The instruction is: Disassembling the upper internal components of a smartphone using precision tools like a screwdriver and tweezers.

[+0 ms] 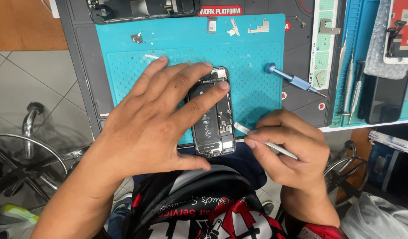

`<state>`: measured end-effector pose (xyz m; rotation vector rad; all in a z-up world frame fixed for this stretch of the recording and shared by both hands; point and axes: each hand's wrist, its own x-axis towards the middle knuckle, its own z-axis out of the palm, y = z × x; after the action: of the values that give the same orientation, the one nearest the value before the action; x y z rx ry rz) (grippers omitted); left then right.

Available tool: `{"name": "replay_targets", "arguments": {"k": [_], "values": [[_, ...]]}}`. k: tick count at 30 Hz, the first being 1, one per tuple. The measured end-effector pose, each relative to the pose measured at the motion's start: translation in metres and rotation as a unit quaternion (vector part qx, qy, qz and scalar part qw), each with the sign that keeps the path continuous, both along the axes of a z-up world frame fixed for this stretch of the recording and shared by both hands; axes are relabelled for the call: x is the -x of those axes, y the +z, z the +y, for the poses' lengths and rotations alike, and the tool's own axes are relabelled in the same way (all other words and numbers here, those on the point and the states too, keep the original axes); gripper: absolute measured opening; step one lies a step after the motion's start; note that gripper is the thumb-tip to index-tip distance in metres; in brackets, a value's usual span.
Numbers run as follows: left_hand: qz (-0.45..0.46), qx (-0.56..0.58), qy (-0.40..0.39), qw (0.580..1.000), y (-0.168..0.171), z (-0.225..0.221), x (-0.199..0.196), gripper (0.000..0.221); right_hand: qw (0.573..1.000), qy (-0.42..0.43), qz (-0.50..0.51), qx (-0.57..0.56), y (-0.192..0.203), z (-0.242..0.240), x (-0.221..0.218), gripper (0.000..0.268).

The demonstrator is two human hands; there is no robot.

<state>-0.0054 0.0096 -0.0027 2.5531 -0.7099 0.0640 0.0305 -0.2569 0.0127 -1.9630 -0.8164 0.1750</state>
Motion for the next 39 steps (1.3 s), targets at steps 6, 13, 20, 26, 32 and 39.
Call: {"name": "replay_targets", "arguments": {"k": [6,13,20,26,32,39], "values": [[-0.001,0.001,-0.002,1.000,-0.003,0.001,0.001,0.132,0.991,0.124,0.031,0.037,0.006,-0.017,-0.012,0.018],[-0.007,0.011,-0.003,1.000,0.000,0.001,0.001,0.129,0.985,0.168,-0.019,0.041,0.005,-0.016,-0.020,0.013],[-0.009,0.009,-0.005,1.000,-0.001,0.001,0.000,0.124,0.965,0.241,-0.044,0.090,0.011,-0.011,-0.027,0.022],[0.000,0.013,-0.006,1.000,0.000,0.001,0.001,0.130,0.953,0.267,-0.075,0.124,0.019,-0.003,-0.030,0.013],[-0.006,0.016,-0.006,1.000,-0.001,0.002,0.001,0.130,0.949,0.269,-0.099,0.129,0.023,-0.002,-0.026,0.019],[-0.005,0.022,-0.003,1.000,-0.001,0.001,0.001,0.118,0.915,0.257,-0.205,0.234,0.030,0.003,-0.014,0.009]]}}
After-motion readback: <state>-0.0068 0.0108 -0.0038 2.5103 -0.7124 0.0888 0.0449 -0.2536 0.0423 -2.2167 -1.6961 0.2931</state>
